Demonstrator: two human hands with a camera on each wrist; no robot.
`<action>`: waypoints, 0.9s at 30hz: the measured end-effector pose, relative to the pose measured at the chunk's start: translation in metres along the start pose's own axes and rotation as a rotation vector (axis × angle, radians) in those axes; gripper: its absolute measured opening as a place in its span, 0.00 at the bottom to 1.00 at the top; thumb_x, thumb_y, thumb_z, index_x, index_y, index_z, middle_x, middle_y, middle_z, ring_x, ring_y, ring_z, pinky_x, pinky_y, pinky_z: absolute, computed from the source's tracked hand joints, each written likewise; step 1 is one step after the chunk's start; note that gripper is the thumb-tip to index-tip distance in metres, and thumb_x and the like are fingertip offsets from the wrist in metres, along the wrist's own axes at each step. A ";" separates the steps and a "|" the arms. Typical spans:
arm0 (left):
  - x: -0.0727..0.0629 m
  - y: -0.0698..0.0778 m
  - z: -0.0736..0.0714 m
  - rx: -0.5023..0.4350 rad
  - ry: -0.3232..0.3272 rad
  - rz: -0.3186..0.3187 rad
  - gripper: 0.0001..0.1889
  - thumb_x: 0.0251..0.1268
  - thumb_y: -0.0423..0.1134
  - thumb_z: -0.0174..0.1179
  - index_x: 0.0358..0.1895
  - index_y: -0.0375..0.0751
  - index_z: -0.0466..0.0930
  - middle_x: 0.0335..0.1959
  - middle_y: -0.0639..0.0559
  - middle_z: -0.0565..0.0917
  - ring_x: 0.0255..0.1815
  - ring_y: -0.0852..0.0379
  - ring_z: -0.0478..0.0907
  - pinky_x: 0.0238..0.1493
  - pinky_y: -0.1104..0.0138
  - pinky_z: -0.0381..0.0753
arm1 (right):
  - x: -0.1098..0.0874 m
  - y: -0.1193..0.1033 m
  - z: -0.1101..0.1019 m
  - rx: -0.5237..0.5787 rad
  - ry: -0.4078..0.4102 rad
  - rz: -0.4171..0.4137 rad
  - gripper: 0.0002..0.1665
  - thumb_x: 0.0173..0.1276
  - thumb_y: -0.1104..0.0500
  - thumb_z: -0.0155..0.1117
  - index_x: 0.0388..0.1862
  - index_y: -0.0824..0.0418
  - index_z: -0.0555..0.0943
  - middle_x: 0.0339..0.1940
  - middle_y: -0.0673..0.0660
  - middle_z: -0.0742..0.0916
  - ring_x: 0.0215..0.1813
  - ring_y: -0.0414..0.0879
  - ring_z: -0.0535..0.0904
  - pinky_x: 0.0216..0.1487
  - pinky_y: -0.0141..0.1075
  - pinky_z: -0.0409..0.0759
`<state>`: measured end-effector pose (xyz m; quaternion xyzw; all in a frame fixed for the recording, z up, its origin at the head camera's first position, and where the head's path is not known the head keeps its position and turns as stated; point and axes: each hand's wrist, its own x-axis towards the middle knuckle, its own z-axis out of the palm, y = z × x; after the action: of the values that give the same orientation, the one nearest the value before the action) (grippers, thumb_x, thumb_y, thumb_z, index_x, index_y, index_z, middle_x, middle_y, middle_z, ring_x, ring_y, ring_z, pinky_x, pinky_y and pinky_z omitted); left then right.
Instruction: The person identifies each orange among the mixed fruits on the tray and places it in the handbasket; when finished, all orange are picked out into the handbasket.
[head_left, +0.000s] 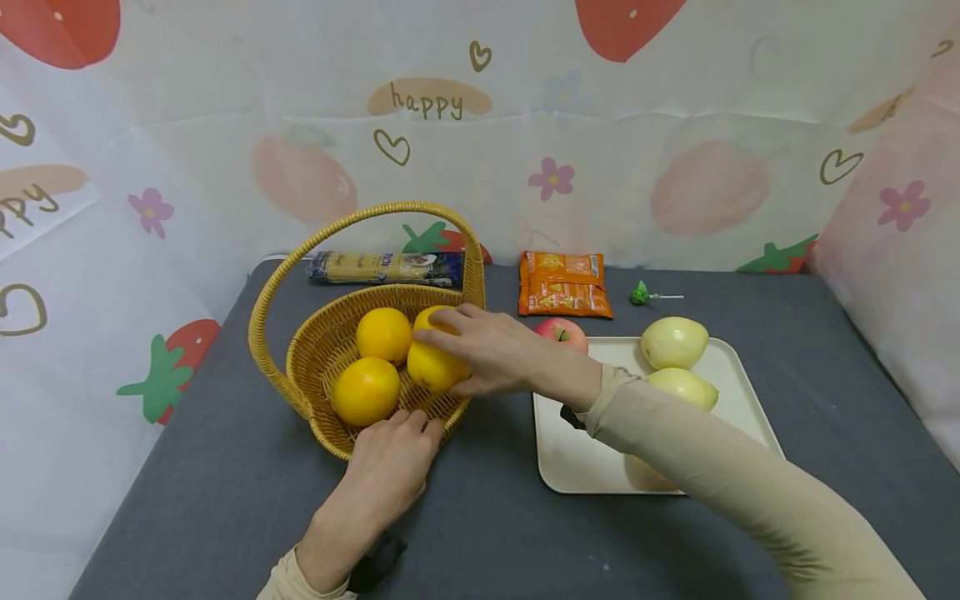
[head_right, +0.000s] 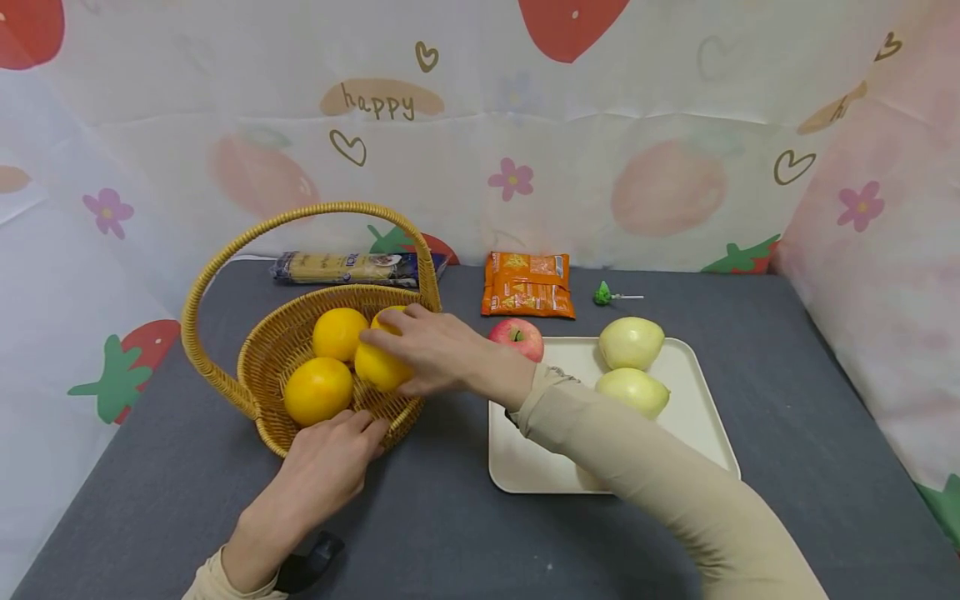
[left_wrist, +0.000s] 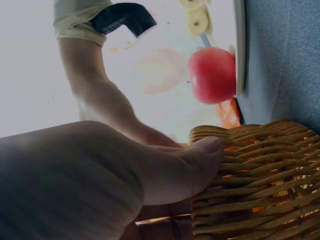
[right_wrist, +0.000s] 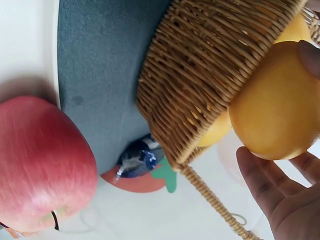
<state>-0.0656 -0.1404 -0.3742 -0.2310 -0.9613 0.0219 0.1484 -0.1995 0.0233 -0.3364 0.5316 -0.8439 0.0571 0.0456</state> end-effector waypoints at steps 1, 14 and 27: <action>0.000 0.000 0.000 0.000 -0.001 0.000 0.05 0.56 0.31 0.68 0.28 0.42 0.81 0.20 0.52 0.75 0.21 0.56 0.71 0.20 0.66 0.70 | 0.000 0.000 0.001 0.003 -0.010 0.004 0.45 0.55 0.45 0.75 0.70 0.51 0.69 0.67 0.58 0.75 0.62 0.56 0.75 0.49 0.44 0.83; 0.000 0.000 0.001 0.010 -0.001 0.001 0.05 0.56 0.32 0.68 0.28 0.42 0.81 0.20 0.52 0.75 0.20 0.56 0.70 0.19 0.66 0.69 | 0.008 -0.003 0.011 0.070 -0.155 0.017 0.42 0.60 0.45 0.72 0.72 0.49 0.68 0.70 0.58 0.72 0.62 0.56 0.75 0.49 0.45 0.83; -0.001 0.000 0.001 0.011 -0.006 -0.009 0.07 0.56 0.32 0.68 0.27 0.43 0.79 0.21 0.52 0.74 0.21 0.56 0.70 0.20 0.66 0.70 | 0.012 -0.005 0.013 0.103 -0.265 0.027 0.27 0.70 0.56 0.61 0.68 0.47 0.74 0.64 0.55 0.79 0.60 0.52 0.78 0.52 0.44 0.81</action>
<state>-0.0653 -0.1405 -0.3751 -0.2256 -0.9627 0.0270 0.1467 -0.2005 0.0082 -0.3478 0.5247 -0.8455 0.0301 -0.0945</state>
